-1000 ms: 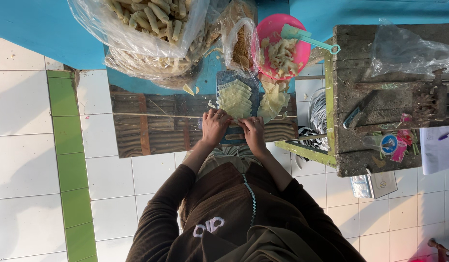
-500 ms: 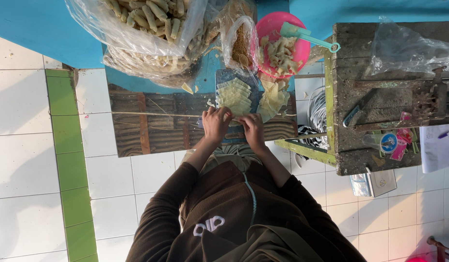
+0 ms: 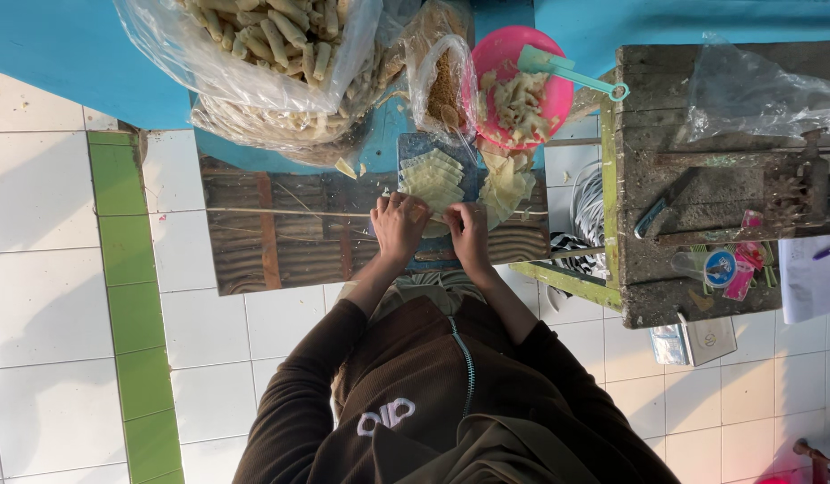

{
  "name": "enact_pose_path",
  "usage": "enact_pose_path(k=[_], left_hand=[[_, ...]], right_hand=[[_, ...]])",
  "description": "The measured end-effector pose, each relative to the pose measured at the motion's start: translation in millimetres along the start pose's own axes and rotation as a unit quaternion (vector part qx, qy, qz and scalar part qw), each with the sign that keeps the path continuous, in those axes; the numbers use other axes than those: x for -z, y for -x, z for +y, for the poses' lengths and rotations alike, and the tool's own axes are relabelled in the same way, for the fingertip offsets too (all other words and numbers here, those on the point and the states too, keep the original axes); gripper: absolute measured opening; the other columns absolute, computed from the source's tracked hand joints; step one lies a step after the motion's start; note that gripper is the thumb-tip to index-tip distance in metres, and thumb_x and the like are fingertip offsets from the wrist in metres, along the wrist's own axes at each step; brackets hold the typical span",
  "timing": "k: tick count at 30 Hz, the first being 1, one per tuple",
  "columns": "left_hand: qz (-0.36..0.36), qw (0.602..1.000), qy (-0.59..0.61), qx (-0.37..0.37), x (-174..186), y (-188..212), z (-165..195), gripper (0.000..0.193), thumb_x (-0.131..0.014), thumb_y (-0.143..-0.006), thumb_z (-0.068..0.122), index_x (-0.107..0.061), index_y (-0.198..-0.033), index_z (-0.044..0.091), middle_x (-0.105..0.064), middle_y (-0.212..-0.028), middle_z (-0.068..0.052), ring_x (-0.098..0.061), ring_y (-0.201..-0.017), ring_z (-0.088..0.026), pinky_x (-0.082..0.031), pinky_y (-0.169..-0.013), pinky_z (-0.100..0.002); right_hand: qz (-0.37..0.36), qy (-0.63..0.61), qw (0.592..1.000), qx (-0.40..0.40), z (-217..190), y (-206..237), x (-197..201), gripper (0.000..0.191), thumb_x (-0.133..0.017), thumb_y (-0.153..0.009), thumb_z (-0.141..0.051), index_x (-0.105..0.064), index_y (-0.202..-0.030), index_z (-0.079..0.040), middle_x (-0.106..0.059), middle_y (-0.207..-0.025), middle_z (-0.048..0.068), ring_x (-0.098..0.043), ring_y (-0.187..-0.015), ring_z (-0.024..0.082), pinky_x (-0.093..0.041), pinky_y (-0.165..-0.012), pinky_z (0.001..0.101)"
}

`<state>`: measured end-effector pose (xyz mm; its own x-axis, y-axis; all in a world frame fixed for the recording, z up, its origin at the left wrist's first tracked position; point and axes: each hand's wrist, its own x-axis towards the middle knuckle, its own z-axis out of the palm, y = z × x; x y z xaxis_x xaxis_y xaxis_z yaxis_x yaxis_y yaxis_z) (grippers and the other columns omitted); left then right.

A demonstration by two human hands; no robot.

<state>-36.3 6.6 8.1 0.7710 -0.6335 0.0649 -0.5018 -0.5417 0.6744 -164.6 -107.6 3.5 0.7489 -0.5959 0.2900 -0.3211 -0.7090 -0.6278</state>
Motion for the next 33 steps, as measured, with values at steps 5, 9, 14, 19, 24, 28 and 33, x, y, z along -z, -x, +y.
enact_pose_path(k=[5,9,14,19,24,28,33], left_hand=[[0.012,0.999,0.036,-0.023,-1,-4,2,0.023,-0.079,-0.082,0.034,-0.072,-0.101,0.023,-0.066,-0.102,0.000,-0.057,-0.102,-0.026,-0.041,-0.087,-0.043],[0.022,0.998,0.044,-0.034,-5,-2,0,0.020,-0.078,-0.088,0.035,-0.070,-0.099,0.020,-0.065,-0.102,-0.001,-0.057,-0.101,-0.028,-0.042,-0.086,-0.044],[0.010,0.997,0.026,-0.067,3,14,-15,0.028,-0.078,-0.084,0.032,-0.067,-0.104,0.016,-0.062,-0.102,-0.004,-0.057,-0.100,-0.029,-0.043,-0.086,-0.044],[-0.007,0.999,0.034,-0.035,-7,16,-16,0.029,-0.078,-0.085,0.033,-0.063,-0.102,0.016,-0.060,-0.102,-0.005,-0.057,-0.101,-0.029,-0.044,-0.086,-0.043],[-0.009,0.999,0.016,-0.041,-20,15,-19,0.027,-0.075,-0.088,0.033,-0.062,-0.103,0.015,-0.059,-0.105,-0.008,-0.056,-0.103,-0.031,-0.044,-0.086,-0.044],[0.001,0.999,0.011,-0.053,-25,16,-21,0.023,-0.070,-0.091,0.028,-0.062,-0.107,0.014,-0.059,-0.107,-0.009,-0.056,-0.105,-0.031,-0.044,-0.086,-0.045],[0.006,0.999,0.010,-0.040,-24,15,-20,0.027,-0.071,-0.088,0.031,-0.062,-0.104,0.011,-0.058,-0.105,-0.011,-0.054,-0.104,-0.033,-0.043,-0.084,-0.047]], right_hand=[[-0.013,0.096,0.988,0.118,-7,2,11,0.022,-0.075,-0.090,-0.005,-0.073,-0.111,-0.011,-0.069,-0.108,0.002,-0.061,-0.102,0.027,-0.049,-0.090,0.0425],[-0.011,0.106,0.985,0.133,-7,0,17,0.028,-0.081,-0.087,-0.011,-0.074,-0.114,-0.012,-0.067,-0.107,0.003,-0.059,-0.100,0.028,-0.048,-0.087,0.0432],[-0.039,0.117,0.987,0.107,11,3,15,0.037,-0.075,-0.087,-0.001,-0.076,-0.123,-0.013,-0.066,-0.110,0.004,-0.057,-0.101,0.030,-0.049,-0.089,0.0420],[0.020,0.040,0.998,0.048,39,-6,11,0.028,-0.076,-0.092,-0.005,-0.076,-0.119,-0.013,-0.070,-0.098,0.005,-0.058,-0.091,0.027,-0.048,-0.082,0.0367],[-0.118,-0.261,0.932,-0.220,37,-52,44,0.019,-0.074,-0.096,-0.016,-0.072,-0.113,-0.007,-0.070,-0.089,-0.003,-0.060,-0.078,0.005,-0.047,-0.070,0.0210],[-0.128,-0.297,0.935,-0.145,-32,-141,70,0.016,-0.074,-0.099,-0.019,-0.072,-0.108,-0.006,-0.068,-0.090,-0.004,-0.060,-0.080,0.003,-0.046,-0.070,0.0190],[-0.014,-0.246,0.957,0.150,-130,-234,82,0.031,-0.066,-0.107,-0.016,-0.064,-0.134,-0.001,-0.064,-0.131,0.014,-0.062,-0.118,0.019,-0.053,-0.093,0.0264]])
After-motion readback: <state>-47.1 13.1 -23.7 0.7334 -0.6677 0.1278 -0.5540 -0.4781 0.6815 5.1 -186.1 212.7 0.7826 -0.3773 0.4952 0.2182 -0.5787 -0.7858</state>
